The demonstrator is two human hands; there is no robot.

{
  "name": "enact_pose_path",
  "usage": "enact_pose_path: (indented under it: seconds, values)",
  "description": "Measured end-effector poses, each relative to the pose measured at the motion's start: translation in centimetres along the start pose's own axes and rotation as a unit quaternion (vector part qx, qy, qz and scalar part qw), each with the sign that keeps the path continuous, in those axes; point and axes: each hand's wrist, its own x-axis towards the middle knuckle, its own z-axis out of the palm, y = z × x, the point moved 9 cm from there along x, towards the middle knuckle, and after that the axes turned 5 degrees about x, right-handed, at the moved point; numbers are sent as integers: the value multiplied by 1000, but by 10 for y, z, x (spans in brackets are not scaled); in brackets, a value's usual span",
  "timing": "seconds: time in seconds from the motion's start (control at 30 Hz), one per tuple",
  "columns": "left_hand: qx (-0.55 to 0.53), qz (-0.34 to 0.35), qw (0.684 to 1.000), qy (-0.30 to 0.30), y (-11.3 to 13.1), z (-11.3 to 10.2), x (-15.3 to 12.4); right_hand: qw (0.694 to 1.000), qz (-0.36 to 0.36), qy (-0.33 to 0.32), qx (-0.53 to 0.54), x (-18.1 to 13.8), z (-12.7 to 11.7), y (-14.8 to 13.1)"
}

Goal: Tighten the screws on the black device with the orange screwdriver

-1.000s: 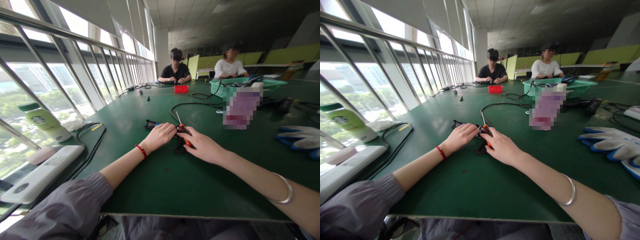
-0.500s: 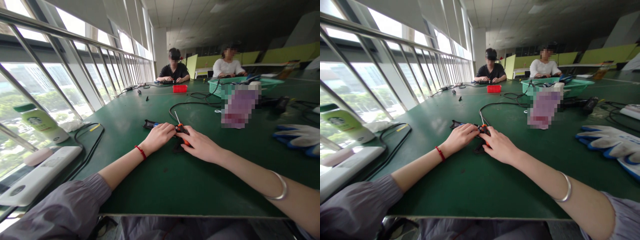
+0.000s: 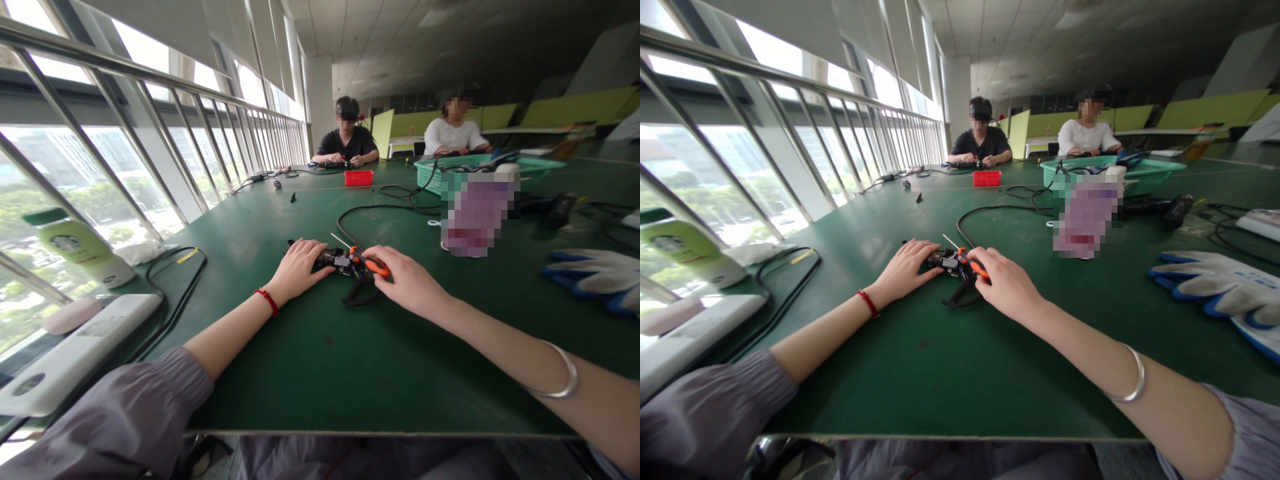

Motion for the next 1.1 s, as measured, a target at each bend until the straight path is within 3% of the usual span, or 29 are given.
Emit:
enact_pose_path:
  seconds: [0.2,0.33,0.8,1.1]
  values:
    - [16,-21,999,-22,-2,3,0,979,-38,173,104,-3,-53,-5]
    - [32,-29,999,-15,0,-1,-1,959,-71,241,128,-12,-74,-15]
    - [29,-20,998,-44,5,-1,-1,946,-105,274,137,-20,-77,-21]
    - [19,-26,998,-52,5,1,-2,957,-84,247,128,-15,-70,-17]
